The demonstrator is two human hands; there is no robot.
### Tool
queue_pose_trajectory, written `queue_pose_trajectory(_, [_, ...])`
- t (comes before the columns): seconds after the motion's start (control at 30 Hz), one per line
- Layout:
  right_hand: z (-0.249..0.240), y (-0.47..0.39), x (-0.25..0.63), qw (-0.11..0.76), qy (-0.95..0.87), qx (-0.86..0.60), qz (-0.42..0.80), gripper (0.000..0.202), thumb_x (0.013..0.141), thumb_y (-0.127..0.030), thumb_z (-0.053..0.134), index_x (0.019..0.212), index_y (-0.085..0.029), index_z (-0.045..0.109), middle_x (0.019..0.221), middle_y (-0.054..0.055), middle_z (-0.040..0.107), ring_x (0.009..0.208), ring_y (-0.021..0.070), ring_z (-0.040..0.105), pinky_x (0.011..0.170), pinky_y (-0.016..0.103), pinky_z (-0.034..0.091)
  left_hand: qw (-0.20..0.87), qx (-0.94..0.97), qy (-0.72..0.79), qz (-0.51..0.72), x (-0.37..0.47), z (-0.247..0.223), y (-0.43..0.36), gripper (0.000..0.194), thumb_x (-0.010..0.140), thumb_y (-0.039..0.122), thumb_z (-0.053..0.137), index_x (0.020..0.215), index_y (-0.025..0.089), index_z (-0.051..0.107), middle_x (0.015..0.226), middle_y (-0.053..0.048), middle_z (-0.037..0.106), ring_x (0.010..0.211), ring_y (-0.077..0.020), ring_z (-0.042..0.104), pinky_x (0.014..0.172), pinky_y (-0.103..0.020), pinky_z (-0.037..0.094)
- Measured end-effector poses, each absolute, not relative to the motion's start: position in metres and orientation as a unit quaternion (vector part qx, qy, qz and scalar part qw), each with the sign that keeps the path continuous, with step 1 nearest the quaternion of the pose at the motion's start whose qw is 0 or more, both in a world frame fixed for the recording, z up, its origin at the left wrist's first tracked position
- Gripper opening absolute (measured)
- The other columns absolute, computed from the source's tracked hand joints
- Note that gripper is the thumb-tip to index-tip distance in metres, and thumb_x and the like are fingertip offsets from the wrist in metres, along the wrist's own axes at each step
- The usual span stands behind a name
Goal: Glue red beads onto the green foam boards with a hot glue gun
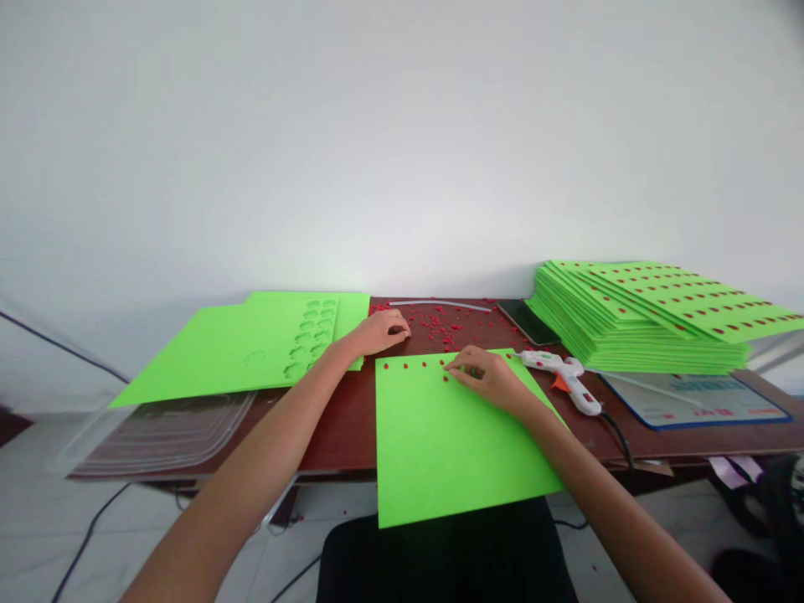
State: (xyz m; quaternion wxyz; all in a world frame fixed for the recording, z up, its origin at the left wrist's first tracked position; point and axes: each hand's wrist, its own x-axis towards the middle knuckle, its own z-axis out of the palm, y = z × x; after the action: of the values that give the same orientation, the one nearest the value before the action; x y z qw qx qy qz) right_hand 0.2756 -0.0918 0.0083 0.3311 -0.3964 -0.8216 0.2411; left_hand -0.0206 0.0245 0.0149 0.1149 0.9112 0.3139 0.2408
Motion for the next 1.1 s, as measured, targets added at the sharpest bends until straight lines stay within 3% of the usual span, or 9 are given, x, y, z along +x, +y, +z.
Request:
queue_pose_trajectory(0.27, [0.0082,-0.0953,0.2768,0.308,-0.854,-0.373,0.193,0.02,0.093,-0.021,0.062,0.103,-0.026,0.08,0.097,0.006,0.067,0.079,0.0163,0.063,0.071,0.029,0.048,0.117,0.911,0.314,0.239,-0.0197,0.0164,0.0236,0.022,0.097,0.031,0.058,0.096,0.019,0.077,0.096,-0.007,0.068,0.09,-0.019,0.064,0.088,-0.035,0.049])
queue_pose_trajectory(1.1, [0.0098,-0.0941,0.2704,0.297,-0.856,-0.386,0.175,0.022,0.082,-0.008,0.063,0.09,-0.021,0.078,0.081,0.003,0.072,0.068,0.0153,0.062,0.064,0.026,0.045,0.115,0.912,0.316,0.235,-0.0203,0.0171,0.0227,0.024,0.098,0.033,0.058,0.099,0.02,0.077,0.098,-0.007,0.068,0.092,-0.019,0.063,0.091,-0.035,0.049])
